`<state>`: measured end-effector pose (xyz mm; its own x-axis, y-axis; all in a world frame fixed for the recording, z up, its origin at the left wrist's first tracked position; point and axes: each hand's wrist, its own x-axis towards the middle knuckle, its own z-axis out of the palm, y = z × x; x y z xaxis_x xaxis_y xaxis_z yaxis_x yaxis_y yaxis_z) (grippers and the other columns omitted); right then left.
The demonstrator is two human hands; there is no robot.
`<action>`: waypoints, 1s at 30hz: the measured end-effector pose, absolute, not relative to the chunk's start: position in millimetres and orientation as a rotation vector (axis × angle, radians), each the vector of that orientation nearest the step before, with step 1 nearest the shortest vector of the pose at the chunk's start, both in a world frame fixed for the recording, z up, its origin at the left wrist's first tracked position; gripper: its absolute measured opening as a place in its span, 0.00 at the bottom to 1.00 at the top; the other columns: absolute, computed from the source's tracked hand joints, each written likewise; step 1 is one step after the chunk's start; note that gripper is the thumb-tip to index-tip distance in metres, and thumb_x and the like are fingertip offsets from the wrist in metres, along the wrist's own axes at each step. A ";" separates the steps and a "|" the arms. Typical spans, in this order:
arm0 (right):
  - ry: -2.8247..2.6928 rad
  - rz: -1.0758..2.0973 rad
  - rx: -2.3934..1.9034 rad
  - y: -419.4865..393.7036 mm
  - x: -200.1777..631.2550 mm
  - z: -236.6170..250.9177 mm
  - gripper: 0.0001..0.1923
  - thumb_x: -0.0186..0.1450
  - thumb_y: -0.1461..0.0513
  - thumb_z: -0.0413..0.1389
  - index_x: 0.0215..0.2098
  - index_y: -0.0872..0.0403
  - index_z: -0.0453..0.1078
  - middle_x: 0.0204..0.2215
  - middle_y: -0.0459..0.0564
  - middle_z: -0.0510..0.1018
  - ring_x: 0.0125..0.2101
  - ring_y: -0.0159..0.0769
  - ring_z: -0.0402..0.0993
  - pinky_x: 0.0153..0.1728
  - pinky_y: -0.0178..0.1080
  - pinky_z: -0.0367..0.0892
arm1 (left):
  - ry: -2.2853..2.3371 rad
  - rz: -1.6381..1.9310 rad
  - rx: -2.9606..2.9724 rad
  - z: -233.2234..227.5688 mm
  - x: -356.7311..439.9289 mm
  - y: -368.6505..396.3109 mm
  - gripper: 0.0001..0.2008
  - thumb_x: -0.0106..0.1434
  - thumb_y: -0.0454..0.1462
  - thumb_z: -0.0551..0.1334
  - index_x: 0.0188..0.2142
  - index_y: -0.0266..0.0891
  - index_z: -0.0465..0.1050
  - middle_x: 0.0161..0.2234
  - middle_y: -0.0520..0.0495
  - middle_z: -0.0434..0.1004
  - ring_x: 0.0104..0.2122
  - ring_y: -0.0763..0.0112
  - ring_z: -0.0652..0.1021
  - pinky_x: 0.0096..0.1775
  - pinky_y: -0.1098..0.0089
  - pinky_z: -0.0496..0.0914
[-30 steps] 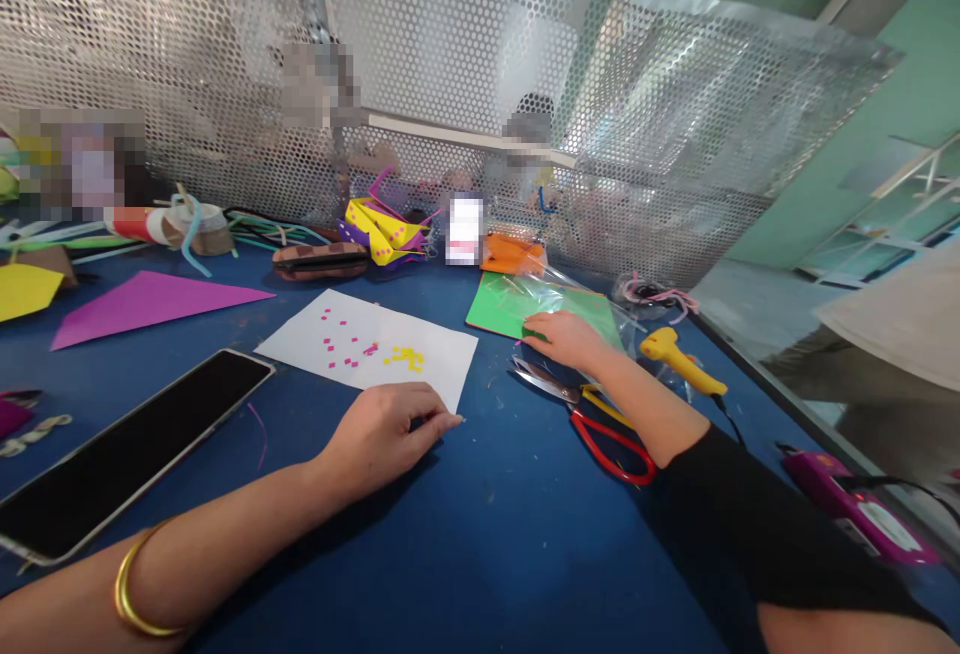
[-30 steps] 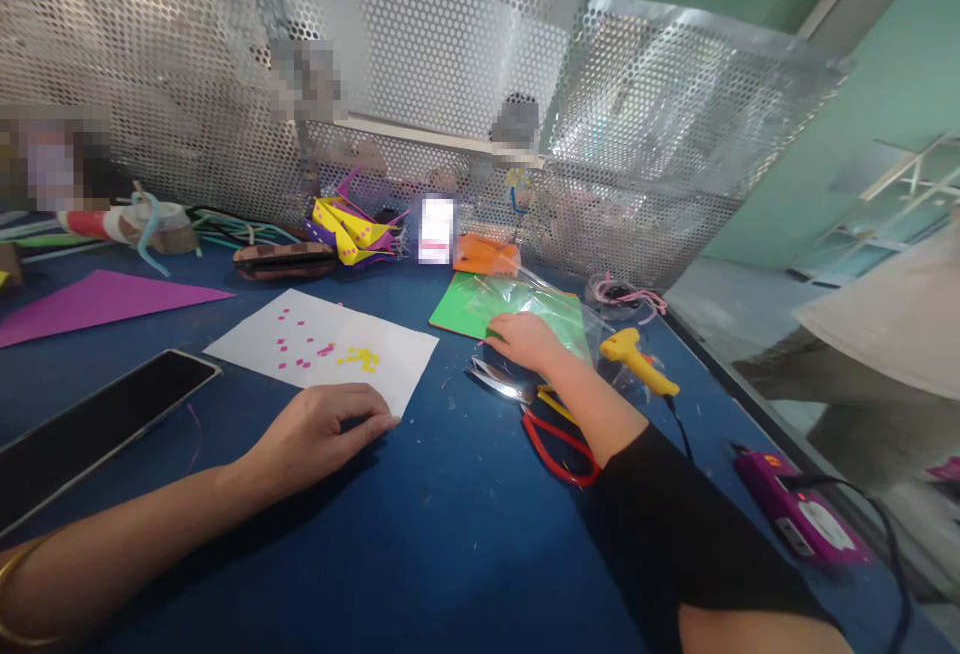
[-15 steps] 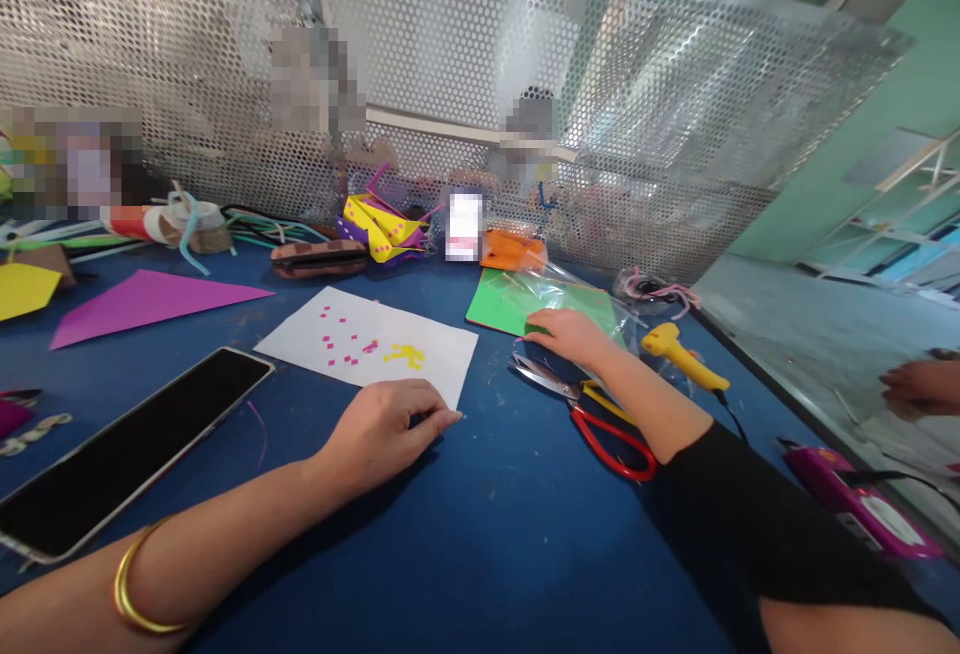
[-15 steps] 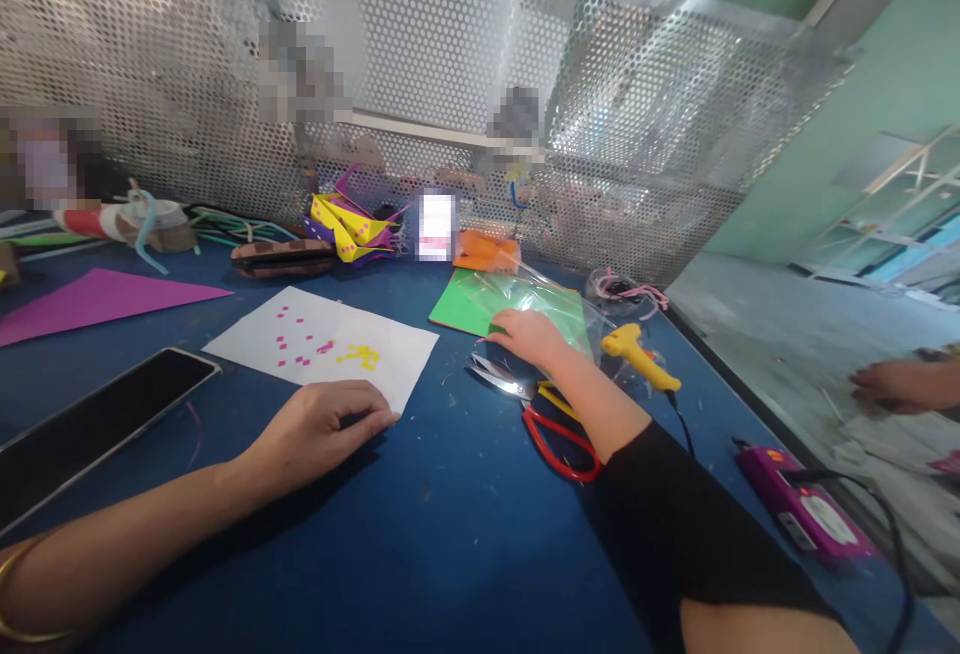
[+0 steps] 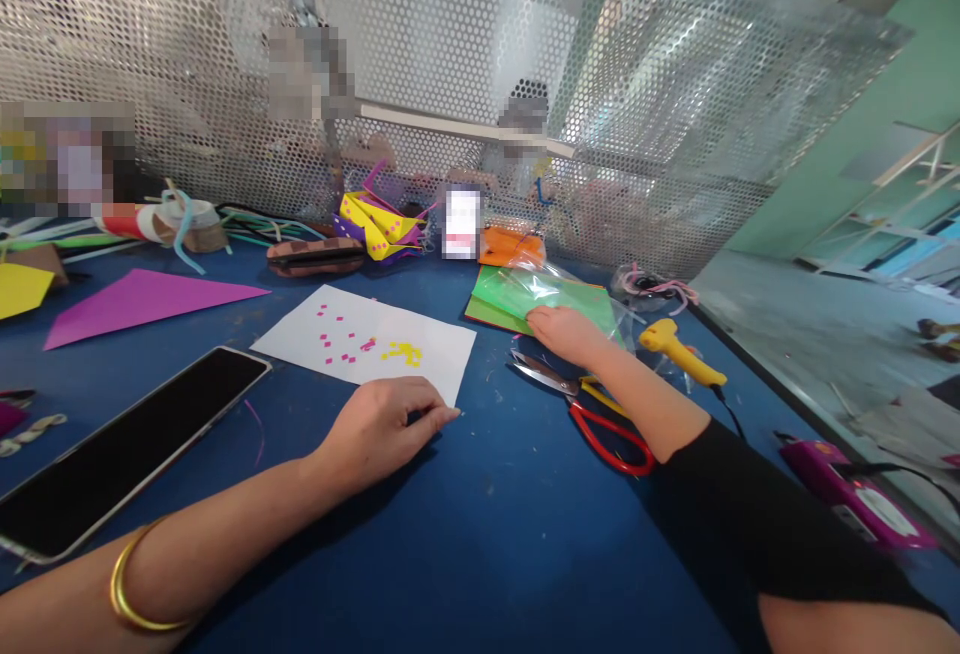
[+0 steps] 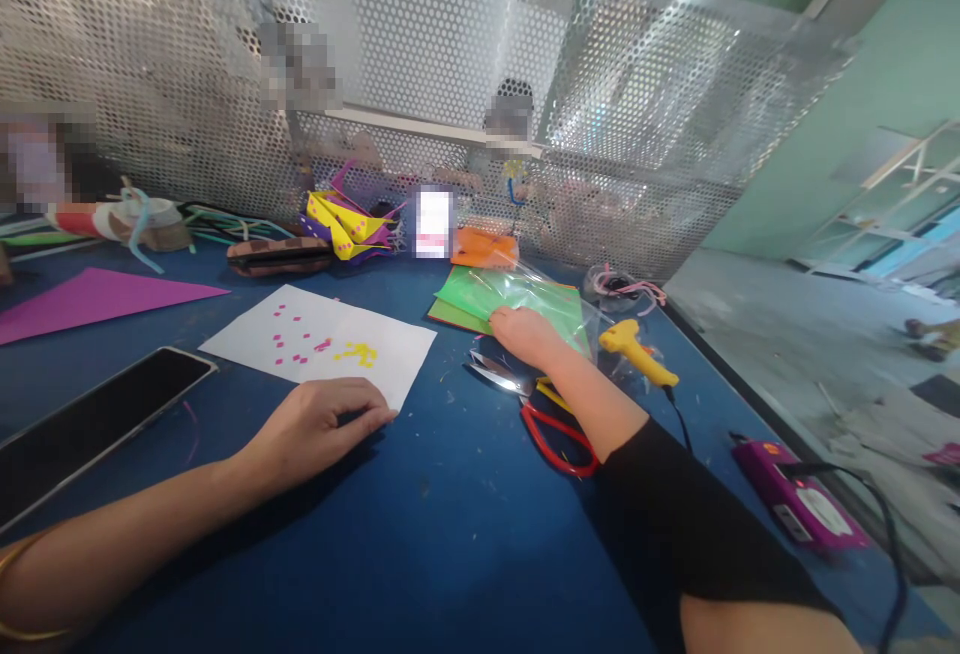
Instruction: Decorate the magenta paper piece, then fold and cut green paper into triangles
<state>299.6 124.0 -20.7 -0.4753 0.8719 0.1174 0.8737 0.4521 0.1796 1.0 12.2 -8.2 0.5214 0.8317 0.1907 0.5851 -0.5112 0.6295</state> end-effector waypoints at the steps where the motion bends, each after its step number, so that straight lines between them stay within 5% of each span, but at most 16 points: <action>1: -2.665 -0.370 -1.605 122.9 297.5 -22.1 0.12 0.70 0.56 0.55 0.45 0.56 0.72 0.42 0.50 0.78 0.40 0.36 0.76 0.44 0.45 0.72 | 1.157 0.661 2.262 -8.3 1.0 12.0 0.15 0.67 0.42 0.58 0.28 0.39 0.76 0.29 0.50 0.79 0.31 0.71 0.77 0.35 0.70 0.66; 8: -2.466 -0.548 -1.548 118.4 285.1 -21.2 0.15 0.68 0.71 0.47 0.38 0.60 0.77 0.52 0.60 0.77 0.45 0.42 0.74 0.57 0.49 0.57 | 1.158 0.656 2.257 -9.0 -0.3 10.6 0.15 0.67 0.42 0.57 0.27 0.39 0.76 0.29 0.50 0.79 0.31 0.71 0.77 0.35 0.70 0.66; 14: -2.228 -0.524 -1.593 128.5 295.0 -6.2 0.08 0.66 0.64 0.56 0.33 0.54 0.78 0.46 0.55 0.81 0.43 0.44 0.75 0.50 0.49 0.58 | 1.146 0.663 2.264 -8.8 -0.3 10.5 0.16 0.67 0.43 0.57 0.27 0.39 0.75 0.28 0.50 0.79 0.30 0.71 0.77 0.35 0.70 0.66; 20: -2.120 -0.423 -1.618 132.9 303.3 -2.8 0.16 0.69 0.58 0.54 0.25 0.50 0.76 0.36 0.48 0.83 0.36 0.37 0.76 0.43 0.42 0.61 | 1.155 0.659 2.276 -8.5 0.6 11.4 0.16 0.67 0.43 0.57 0.27 0.39 0.75 0.29 0.50 0.79 0.30 0.71 0.76 0.34 0.69 0.66; 24: -2.063 -0.394 -1.665 135.6 307.6 -0.8 0.12 0.64 0.59 0.58 0.23 0.51 0.75 0.29 0.48 0.82 0.31 0.39 0.75 0.34 0.39 0.60 | 1.156 0.653 2.274 -9.3 0.3 11.7 0.16 0.67 0.44 0.57 0.27 0.39 0.75 0.28 0.50 0.79 0.30 0.71 0.76 0.34 0.69 0.66; 30: -1.920 -0.443 -1.662 135.8 305.5 12.7 0.08 0.61 0.60 0.61 0.24 0.52 0.73 0.31 0.50 0.80 0.34 0.42 0.73 0.42 0.42 0.59 | 1.161 0.659 2.277 -10.5 0.0 11.1 0.16 0.67 0.44 0.57 0.27 0.39 0.76 0.28 0.50 0.78 0.30 0.71 0.77 0.34 0.69 0.66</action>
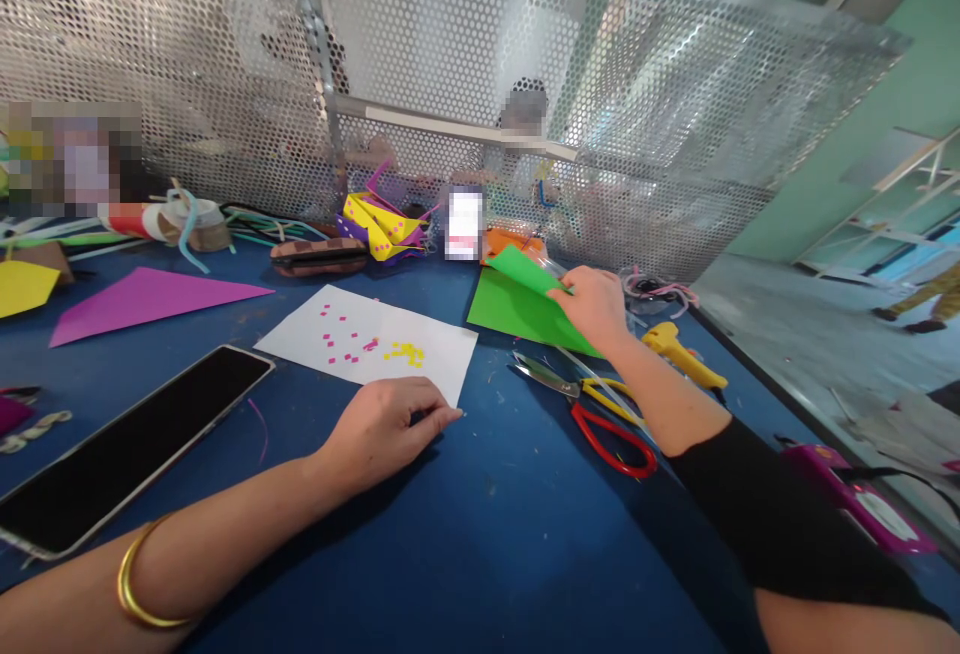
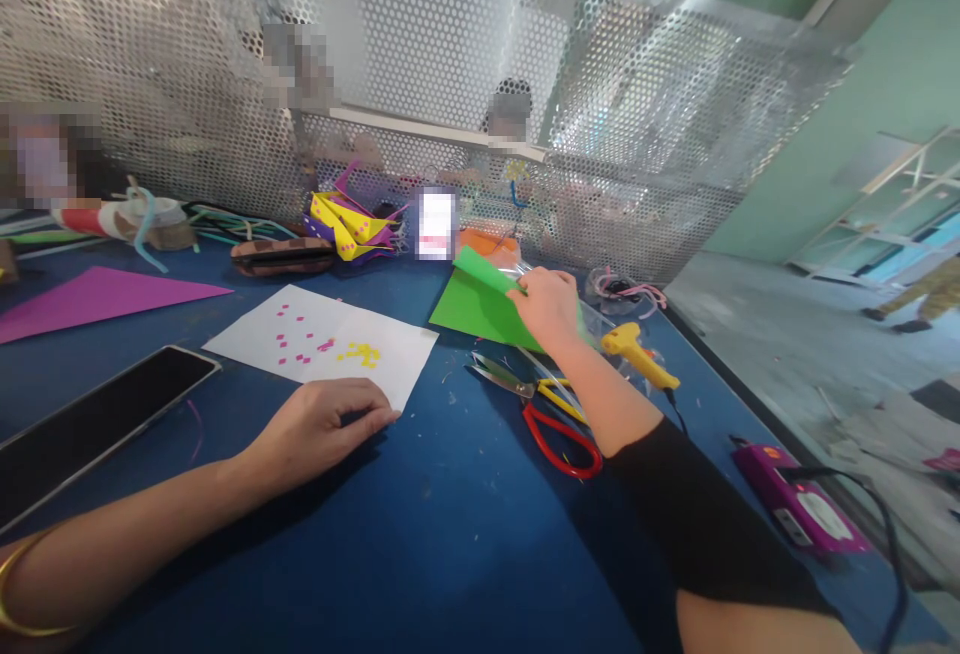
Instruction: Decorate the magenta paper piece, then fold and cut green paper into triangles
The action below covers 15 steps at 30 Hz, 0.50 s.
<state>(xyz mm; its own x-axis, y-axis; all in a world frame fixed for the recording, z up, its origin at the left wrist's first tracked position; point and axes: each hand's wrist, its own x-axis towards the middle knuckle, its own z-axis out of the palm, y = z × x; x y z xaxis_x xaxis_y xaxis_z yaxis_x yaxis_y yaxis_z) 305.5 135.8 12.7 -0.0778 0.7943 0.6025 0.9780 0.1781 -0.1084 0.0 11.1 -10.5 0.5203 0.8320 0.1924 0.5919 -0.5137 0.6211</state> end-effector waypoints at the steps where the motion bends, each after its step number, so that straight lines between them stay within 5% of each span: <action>1: -1.883 -0.447 -1.658 135.5 305.4 17.4 0.08 0.61 0.59 0.61 0.25 0.52 0.73 0.31 0.50 0.80 0.34 0.41 0.72 0.42 0.42 0.58 | 1.160 0.658 2.279 -10.5 -0.1 11.1 0.16 0.67 0.44 0.57 0.27 0.39 0.76 0.28 0.50 0.78 0.30 0.71 0.77 0.34 0.69 0.66; 9: -1.484 -0.468 -1.699 136.8 321.2 68.9 0.16 0.63 0.57 0.58 0.20 0.52 0.62 0.18 0.42 0.64 0.23 0.33 0.55 0.28 0.37 0.48 | 1.149 0.653 2.285 -9.7 -0.5 11.4 0.17 0.67 0.44 0.57 0.28 0.39 0.76 0.29 0.48 0.78 0.30 0.70 0.76 0.34 0.68 0.67; 15: -1.157 -0.504 -1.641 146.7 347.7 100.9 0.21 0.62 0.61 0.59 0.17 0.51 0.54 0.17 0.38 0.51 0.22 0.30 0.46 0.26 0.38 0.44 | 1.146 0.668 2.293 -10.0 -0.5 11.3 0.16 0.67 0.43 0.57 0.27 0.39 0.76 0.28 0.48 0.78 0.30 0.70 0.76 0.34 0.69 0.67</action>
<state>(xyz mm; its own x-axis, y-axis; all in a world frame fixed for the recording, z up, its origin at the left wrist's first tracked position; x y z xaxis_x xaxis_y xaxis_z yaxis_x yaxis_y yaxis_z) 347.7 146.7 100.9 0.4502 0.4416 0.7761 0.8691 -0.0172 -0.4944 -0.5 11.3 -10.0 0.5281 0.8239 0.2056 0.5853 -0.5286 0.6148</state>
